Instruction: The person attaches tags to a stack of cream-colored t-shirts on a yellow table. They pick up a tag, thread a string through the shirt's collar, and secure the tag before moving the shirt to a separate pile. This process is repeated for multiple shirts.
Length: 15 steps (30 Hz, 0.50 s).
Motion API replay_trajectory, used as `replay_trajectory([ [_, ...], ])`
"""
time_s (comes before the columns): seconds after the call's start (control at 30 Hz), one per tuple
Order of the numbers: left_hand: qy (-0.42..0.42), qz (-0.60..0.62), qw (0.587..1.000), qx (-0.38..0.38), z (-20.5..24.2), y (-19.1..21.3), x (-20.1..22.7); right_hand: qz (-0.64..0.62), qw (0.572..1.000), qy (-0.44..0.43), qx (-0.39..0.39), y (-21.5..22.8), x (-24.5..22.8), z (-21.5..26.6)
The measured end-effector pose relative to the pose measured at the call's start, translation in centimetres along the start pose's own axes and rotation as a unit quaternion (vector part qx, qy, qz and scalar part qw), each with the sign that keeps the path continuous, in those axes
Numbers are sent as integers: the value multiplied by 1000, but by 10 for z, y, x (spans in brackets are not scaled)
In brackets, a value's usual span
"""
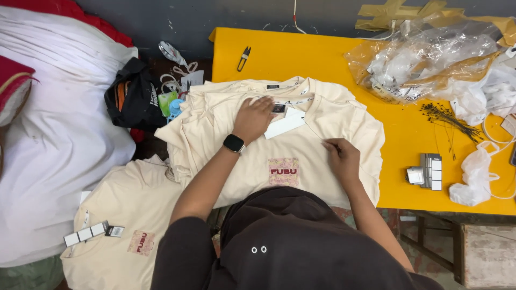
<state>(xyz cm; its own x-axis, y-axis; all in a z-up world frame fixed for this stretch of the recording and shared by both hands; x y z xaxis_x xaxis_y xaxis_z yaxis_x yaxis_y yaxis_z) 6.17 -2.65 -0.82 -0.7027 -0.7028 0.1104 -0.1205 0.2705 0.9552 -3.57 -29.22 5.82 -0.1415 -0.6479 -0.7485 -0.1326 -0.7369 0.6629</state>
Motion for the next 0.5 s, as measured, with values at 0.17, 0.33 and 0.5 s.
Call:
replay_trajectory([
  [0.17,-31,102,993,56,-33,72,70,-82,994,63,38,19,-26,4],
  [0.33,-93,172,981,19,-37,48,145,-154,978,132,39,44,-74,16],
  [0.5,99,541,831,84,-23,61,136,-452,892,-4,-13,41,-44,-6],
])
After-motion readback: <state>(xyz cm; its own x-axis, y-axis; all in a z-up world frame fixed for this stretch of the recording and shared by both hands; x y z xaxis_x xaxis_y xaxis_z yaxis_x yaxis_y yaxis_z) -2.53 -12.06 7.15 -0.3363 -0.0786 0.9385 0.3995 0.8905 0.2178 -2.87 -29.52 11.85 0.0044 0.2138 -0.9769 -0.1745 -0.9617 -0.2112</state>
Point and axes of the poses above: each hand's wrist, its own z-axis away from the middle knuckle, its own y-axis out of the back of the hand, x = y × z, the point moved 9 cm from there along -z, towards the middle knuckle, and after that the axes turned 15 degrees about -y, right-handed, at the moved point
